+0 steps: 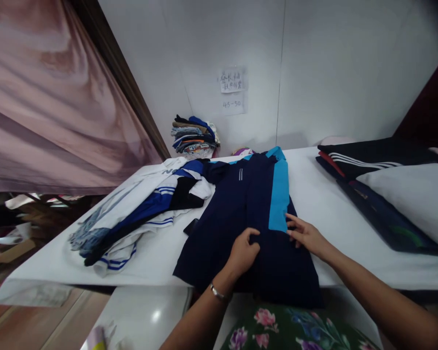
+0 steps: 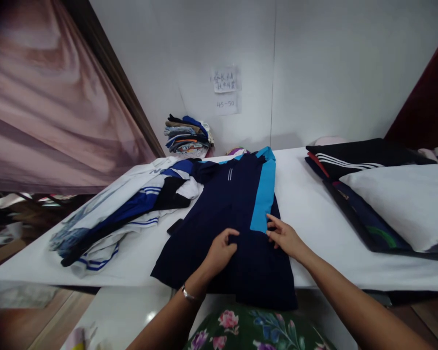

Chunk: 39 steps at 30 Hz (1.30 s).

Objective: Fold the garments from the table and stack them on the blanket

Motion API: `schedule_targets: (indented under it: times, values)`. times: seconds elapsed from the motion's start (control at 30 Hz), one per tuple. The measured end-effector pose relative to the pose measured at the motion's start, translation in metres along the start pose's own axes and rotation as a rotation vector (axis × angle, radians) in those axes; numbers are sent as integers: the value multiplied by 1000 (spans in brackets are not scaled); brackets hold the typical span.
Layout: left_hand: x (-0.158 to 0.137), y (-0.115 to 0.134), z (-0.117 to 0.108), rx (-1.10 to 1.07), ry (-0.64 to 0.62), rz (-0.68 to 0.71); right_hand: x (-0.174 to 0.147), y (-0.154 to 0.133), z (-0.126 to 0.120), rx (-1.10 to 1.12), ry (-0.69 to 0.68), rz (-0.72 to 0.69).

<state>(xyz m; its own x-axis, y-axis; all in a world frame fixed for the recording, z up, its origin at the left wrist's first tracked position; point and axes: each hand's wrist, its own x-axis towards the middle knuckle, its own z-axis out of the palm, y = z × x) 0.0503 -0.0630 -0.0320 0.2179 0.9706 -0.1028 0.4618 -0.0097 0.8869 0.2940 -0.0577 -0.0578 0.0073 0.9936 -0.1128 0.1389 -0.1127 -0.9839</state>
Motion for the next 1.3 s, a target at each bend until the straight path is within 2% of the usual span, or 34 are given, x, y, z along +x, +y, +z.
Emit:
schedule_targets:
  times: [0.1, 0.17, 0.23, 0.33, 0.4, 0.47, 0.57, 0.7, 0.83, 0.93, 1.03, 1.17, 1.3]
  values:
    - [-4, -14, -4, 124, -118, -67, 25, 0, -15, 19, 103, -3]
    - [-7, -15, -8, 181, -126, -62, 50, -7, -30, 46, 194, 13]
    - [-6, -10, -12, 281, -65, -2, 79, -18, -44, 56, 265, 62]
    - [0, 1, -19, 435, 122, 143, 125, -33, -58, 39, 324, 109]
    - [7, 6, -19, 483, 188, 251, 156, -39, -63, 23, 349, 118]
    - [13, 9, -14, 507, 157, 356, 186, -41, -66, 7, 378, 135]
    - [18, 11, -4, 529, 43, 466, 228, -40, -72, -9, 419, 171]
    - [19, 8, 4, 543, -13, 491, 279, -49, -75, 16, 421, 151]
    - [23, -6, 7, 535, -10, 483, 321, -64, -61, 107, 314, 61]
    - [27, -21, 14, 545, -2, 485, 342, -61, -46, 173, 248, 49]
    - [31, -33, 20, 557, 30, 496, 351, -47, -38, 200, 245, 100]
    - [34, -38, 21, 565, 37, 506, 354, -33, -37, 215, 263, 148]
    - [35, -38, 18, 560, 13, 509, 351, -38, -41, 222, 242, 124]
